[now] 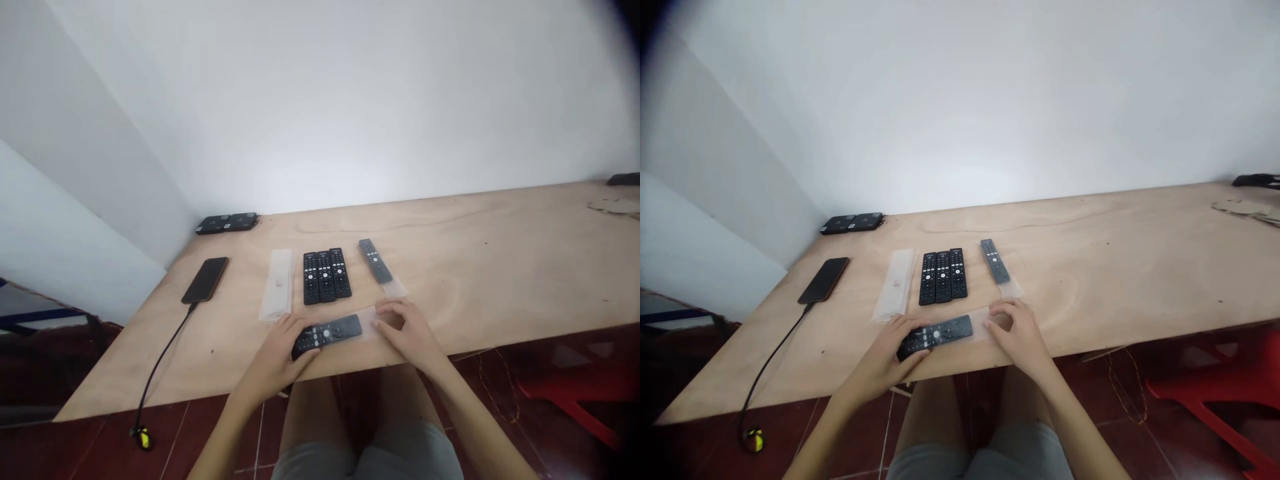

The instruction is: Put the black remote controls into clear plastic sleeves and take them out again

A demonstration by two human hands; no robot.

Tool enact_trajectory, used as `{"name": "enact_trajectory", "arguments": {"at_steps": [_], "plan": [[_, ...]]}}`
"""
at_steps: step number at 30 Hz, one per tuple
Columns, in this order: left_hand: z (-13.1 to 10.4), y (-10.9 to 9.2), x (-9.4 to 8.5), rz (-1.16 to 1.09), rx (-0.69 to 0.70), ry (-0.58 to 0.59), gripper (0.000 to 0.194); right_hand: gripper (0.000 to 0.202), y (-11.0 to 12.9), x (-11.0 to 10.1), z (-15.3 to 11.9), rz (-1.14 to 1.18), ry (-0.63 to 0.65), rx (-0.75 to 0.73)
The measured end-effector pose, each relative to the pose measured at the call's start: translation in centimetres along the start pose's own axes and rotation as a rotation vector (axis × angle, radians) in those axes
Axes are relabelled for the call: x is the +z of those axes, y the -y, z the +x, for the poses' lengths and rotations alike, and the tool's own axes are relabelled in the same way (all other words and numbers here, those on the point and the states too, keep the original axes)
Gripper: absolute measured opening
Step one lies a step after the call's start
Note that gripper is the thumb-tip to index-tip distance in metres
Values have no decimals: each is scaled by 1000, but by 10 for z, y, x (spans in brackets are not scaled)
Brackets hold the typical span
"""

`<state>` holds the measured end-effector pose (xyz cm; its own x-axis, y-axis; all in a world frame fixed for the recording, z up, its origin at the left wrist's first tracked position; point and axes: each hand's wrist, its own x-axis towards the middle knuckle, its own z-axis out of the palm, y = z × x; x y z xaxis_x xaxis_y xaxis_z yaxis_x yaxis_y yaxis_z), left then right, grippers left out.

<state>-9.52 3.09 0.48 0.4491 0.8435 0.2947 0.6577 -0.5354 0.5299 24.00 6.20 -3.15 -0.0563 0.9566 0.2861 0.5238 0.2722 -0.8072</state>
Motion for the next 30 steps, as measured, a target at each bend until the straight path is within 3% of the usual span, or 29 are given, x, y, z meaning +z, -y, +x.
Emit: {"name": "enact_trajectory", "arguments": {"at_steps": [5, 10, 13, 16, 19, 25, 30], "plan": [[-2, 3, 2, 35, 25, -10, 55, 15, 7, -6, 3, 80, 79, 5], [-2, 4, 3, 32, 34, -9, 60, 25, 18, -15, 1, 344, 163, 130], [-2, 3, 2, 15, 27, 5, 54, 27, 20, -18, -2, 492, 203, 68], [-3, 2, 3, -2, 8, 25, 44, 29, 20, -20, -3, 485, 262, -11], [-3, 2, 3, -3, -3, 33, 39, 31, 19, -20, -3, 436, 243, 35], [-3, 2, 2, 6, -2, 36, 37, 28, 20, -11, 2, 595, 306, 49], [-1, 2, 3, 22, 6, 19, 38, 21, 29, 0, 7, 604, 306, 150]]}}
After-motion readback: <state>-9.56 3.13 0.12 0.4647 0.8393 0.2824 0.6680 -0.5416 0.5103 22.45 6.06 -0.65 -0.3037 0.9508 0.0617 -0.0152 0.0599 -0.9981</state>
